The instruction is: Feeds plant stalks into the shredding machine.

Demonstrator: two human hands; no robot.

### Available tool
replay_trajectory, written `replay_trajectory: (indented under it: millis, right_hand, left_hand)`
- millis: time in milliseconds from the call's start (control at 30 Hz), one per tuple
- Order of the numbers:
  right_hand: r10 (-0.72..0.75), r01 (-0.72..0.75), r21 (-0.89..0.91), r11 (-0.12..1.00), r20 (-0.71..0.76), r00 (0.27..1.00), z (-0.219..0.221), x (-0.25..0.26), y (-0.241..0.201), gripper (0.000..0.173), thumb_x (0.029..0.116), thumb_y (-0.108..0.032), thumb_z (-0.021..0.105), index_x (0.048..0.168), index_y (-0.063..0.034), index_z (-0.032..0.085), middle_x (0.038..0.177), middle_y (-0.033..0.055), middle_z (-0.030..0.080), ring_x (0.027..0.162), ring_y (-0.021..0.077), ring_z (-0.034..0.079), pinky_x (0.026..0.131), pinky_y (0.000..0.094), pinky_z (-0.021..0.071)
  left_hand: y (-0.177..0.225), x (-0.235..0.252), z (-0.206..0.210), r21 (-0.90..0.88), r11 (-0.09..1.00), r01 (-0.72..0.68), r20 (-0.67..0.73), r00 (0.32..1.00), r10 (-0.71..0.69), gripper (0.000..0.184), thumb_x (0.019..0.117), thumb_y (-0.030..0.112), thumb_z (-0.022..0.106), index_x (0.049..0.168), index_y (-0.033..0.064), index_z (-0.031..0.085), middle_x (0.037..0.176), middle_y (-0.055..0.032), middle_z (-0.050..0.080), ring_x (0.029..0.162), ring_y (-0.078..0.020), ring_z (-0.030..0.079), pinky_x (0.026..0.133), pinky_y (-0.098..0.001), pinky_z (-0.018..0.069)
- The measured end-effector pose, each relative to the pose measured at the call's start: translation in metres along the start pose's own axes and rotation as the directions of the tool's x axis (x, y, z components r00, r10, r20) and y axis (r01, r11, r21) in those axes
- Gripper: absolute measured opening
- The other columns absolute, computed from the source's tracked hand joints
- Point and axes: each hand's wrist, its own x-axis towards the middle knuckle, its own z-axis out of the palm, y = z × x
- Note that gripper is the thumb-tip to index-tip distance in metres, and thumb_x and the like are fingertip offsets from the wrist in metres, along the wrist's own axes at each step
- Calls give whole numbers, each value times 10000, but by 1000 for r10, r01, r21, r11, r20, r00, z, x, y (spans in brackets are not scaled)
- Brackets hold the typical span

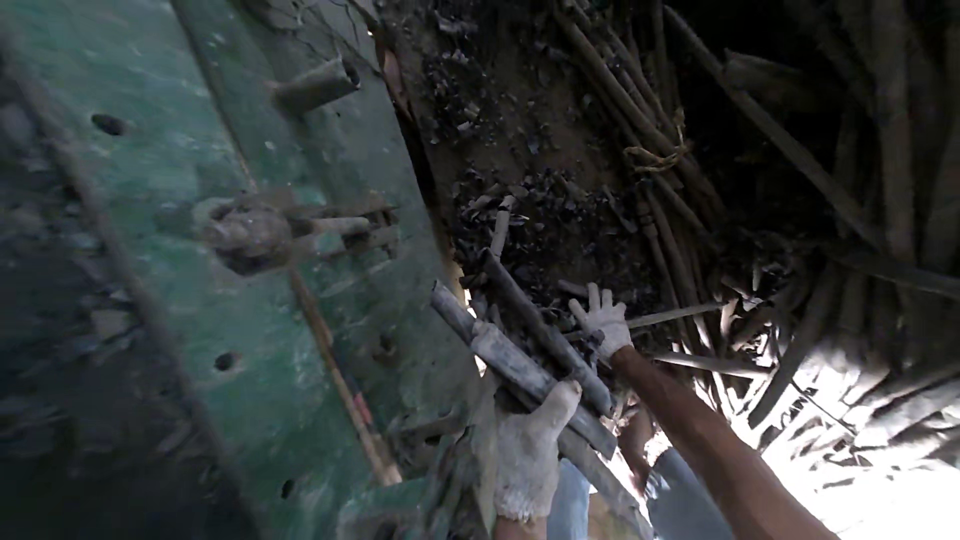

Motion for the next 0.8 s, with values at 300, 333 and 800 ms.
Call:
replay_trajectory:
  millis: [300, 333, 800]
  right_hand:
    - [229, -229, 27, 973, -28, 973, 10, -14, -10, 910, 870, -239, 758, 1590, -504, 269, 1665, 283, 217, 1486, 583, 236, 1044, 854, 268]
    - [249, -248, 26, 968, -33, 968, 12, -14, -9, 942, 848, -237, 775, 1592, -505, 262, 1667, 286, 206, 1489, 585, 226, 1045, 850, 276]
    - [360, -383, 226, 896, 138, 923, -40, -17, 20, 894, 716, -353, 797, 1524, -416, 419, 1357, 171, 610, 1115, 404, 659, 872, 632, 558]
  left_hand:
    - [-44, 10, -8, 7, 999, -42, 21, 999, 42, 944, 614, 223, 979, 1409, 30, 508, 1182, -155, 709, 1050, -278, 723, 886, -460, 647]
    - [-43, 9, -7, 2, 999, -33, 22, 999, 33, 929, 617, 214, 976, 1400, 23, 514, 1175, -160, 710, 1043, -282, 724, 882, -462, 646]
    - [-49, 7, -3, 120, 992, -37, 27, 999, 34, 832, 650, 189, 958, 1359, 32, 552, 1146, -123, 727, 1034, -219, 727, 886, -406, 644]
